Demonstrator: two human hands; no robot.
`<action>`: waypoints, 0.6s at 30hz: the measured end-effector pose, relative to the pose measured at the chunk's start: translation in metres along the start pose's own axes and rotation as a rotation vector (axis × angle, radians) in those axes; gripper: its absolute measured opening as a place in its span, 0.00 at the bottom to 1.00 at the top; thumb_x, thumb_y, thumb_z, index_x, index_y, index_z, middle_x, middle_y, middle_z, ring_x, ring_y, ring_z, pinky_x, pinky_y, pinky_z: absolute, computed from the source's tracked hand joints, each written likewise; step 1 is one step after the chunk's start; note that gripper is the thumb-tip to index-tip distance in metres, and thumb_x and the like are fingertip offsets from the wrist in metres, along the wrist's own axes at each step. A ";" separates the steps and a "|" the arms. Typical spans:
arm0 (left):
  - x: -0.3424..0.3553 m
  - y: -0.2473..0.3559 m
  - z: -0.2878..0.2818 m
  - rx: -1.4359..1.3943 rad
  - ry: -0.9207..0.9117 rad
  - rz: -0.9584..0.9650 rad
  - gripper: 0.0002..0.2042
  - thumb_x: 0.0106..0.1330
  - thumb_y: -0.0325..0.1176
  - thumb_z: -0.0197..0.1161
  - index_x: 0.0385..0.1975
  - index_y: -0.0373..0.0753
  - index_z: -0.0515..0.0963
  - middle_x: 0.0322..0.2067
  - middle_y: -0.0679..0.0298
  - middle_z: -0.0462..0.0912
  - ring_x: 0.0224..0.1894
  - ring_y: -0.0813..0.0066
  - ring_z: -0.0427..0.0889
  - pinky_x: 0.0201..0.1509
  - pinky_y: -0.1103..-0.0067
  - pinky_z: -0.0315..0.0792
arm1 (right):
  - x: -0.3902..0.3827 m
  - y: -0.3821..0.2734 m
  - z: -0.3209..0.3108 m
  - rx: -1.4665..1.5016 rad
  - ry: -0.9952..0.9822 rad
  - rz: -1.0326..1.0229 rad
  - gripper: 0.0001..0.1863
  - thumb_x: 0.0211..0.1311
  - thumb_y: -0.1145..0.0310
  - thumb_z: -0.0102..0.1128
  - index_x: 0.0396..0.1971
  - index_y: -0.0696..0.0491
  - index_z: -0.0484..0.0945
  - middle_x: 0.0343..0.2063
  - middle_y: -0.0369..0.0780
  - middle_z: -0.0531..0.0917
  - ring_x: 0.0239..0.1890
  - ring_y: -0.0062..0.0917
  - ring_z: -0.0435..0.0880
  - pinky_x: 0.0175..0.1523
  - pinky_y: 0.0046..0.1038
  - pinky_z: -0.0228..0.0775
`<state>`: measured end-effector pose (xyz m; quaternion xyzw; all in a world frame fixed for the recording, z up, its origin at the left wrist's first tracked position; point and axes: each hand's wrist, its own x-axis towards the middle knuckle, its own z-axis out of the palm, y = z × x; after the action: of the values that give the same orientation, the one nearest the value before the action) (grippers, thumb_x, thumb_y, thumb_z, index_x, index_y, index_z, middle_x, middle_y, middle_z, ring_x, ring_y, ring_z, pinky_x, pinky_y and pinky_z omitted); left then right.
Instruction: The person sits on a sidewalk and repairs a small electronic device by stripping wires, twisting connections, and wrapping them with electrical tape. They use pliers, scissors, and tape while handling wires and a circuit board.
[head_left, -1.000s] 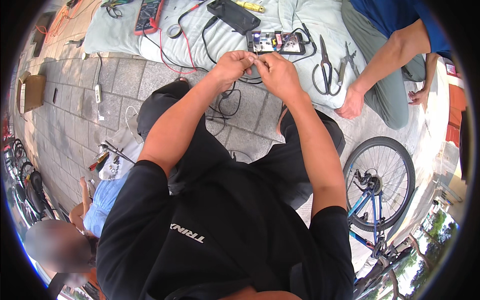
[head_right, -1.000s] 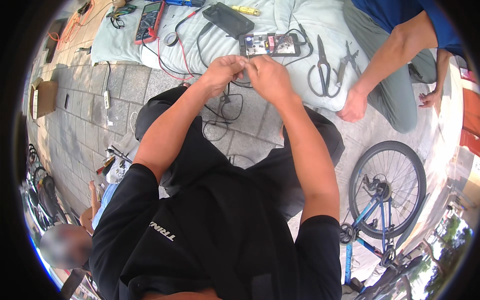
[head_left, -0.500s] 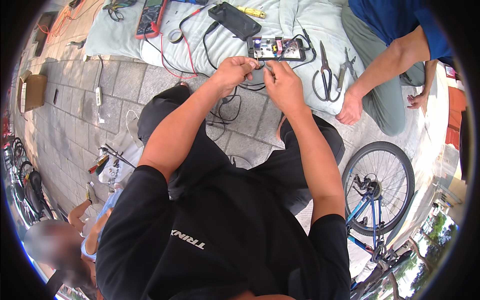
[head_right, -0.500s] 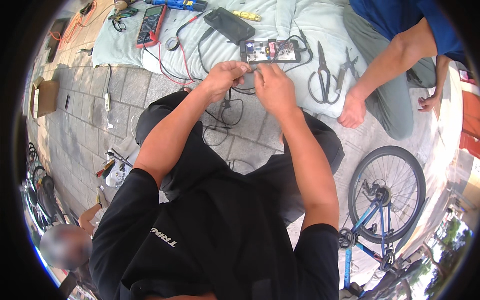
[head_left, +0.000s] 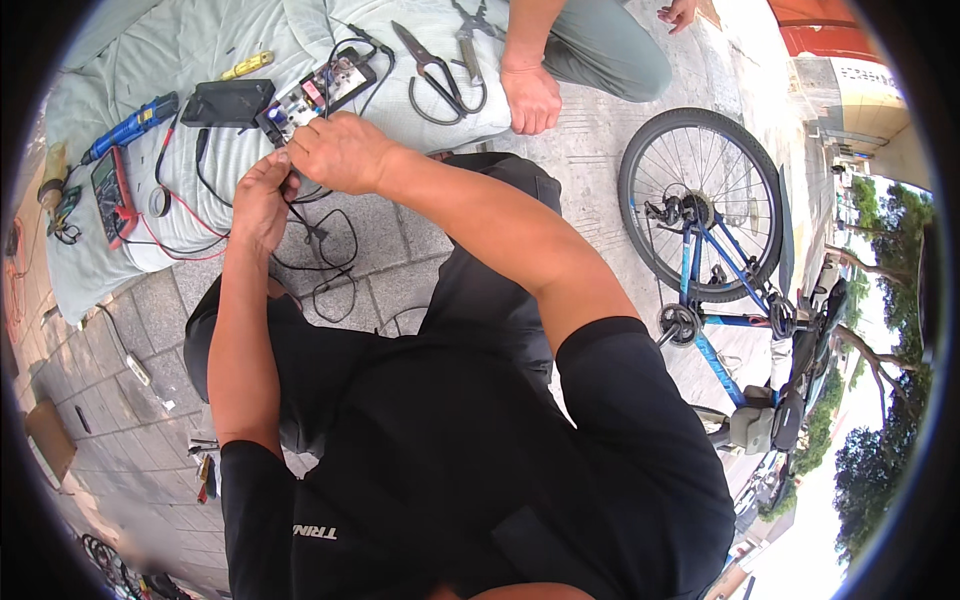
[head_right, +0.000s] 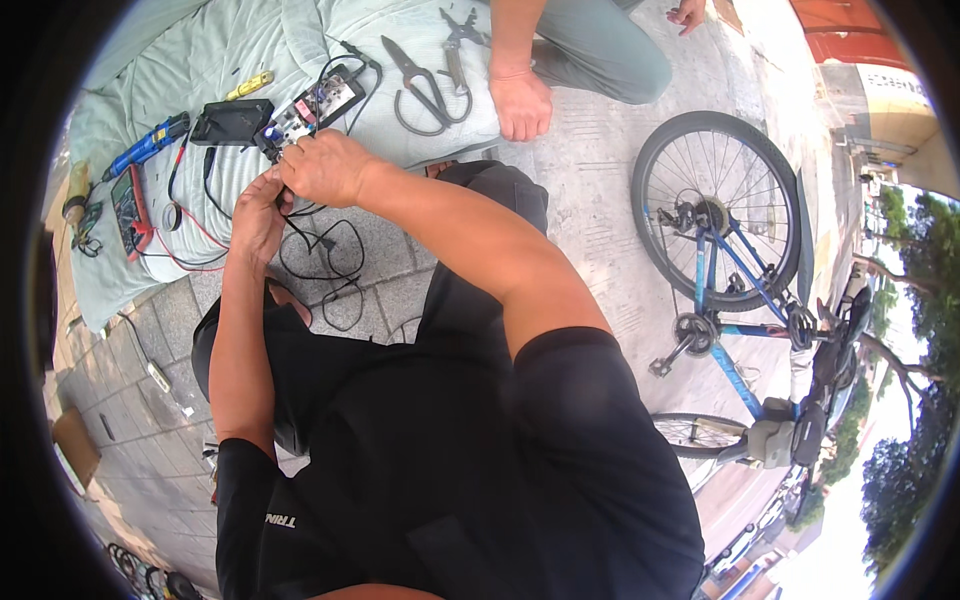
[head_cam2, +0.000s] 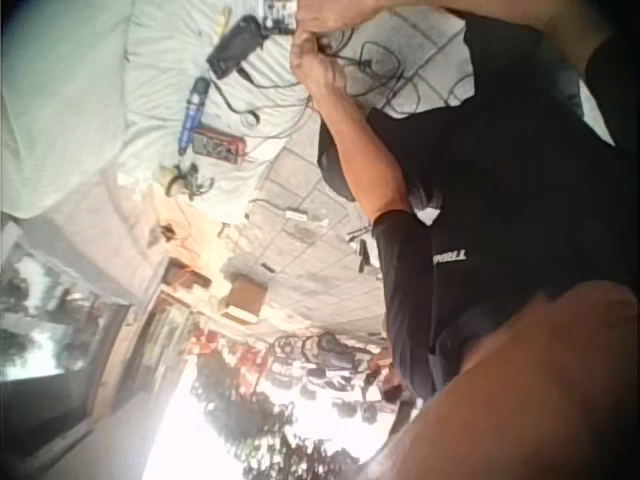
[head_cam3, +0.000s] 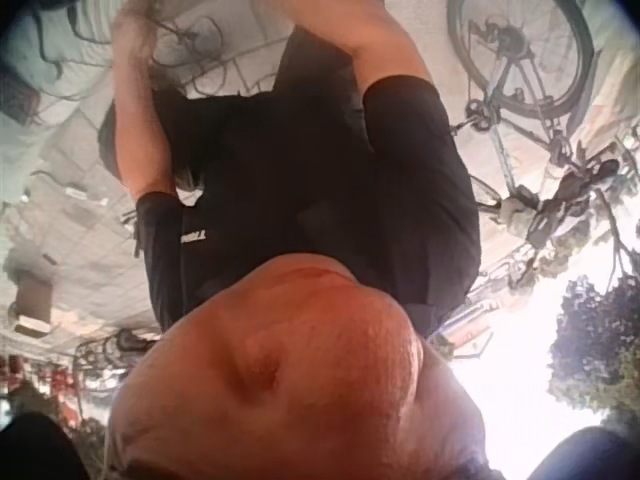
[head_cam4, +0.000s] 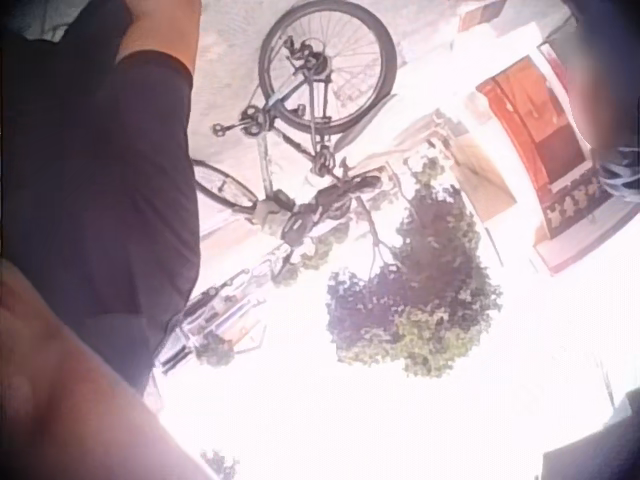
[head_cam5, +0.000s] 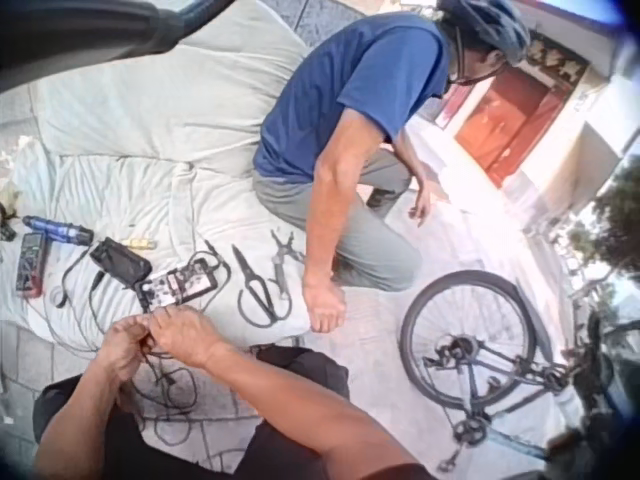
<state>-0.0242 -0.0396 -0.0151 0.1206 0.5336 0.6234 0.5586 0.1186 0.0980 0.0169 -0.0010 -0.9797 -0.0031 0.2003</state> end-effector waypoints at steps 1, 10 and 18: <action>0.000 0.001 0.003 -0.002 -0.008 -0.010 0.09 0.78 0.29 0.56 0.49 0.34 0.81 0.33 0.73 0.80 0.32 0.83 0.74 0.38 0.82 0.67 | -0.003 0.001 0.001 -0.002 -0.010 0.006 0.05 0.58 0.68 0.61 0.31 0.52 0.81 0.30 0.36 0.82 0.38 0.29 0.86 0.37 0.33 0.81; 0.009 -0.001 -0.018 -0.043 -0.037 -0.027 0.09 0.76 0.25 0.53 0.48 0.31 0.80 0.36 0.69 0.81 0.33 0.81 0.74 0.38 0.81 0.67 | 0.007 0.006 0.000 0.046 -0.039 -0.120 0.10 0.65 0.66 0.57 0.40 0.53 0.83 0.33 0.40 0.84 0.37 0.34 0.88 0.40 0.35 0.81; 0.010 -0.007 -0.022 0.038 -0.040 0.007 0.10 0.80 0.26 0.52 0.50 0.31 0.79 0.37 0.69 0.82 0.34 0.82 0.74 0.40 0.82 0.69 | 0.017 0.007 -0.016 0.143 -0.281 -0.027 0.16 0.69 0.59 0.58 0.44 0.57 0.83 0.41 0.46 0.87 0.43 0.40 0.89 0.45 0.41 0.82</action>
<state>-0.0399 -0.0446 -0.0335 0.1457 0.5336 0.6125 0.5647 0.1089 0.1047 0.0385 0.0257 -0.9958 0.0640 0.0607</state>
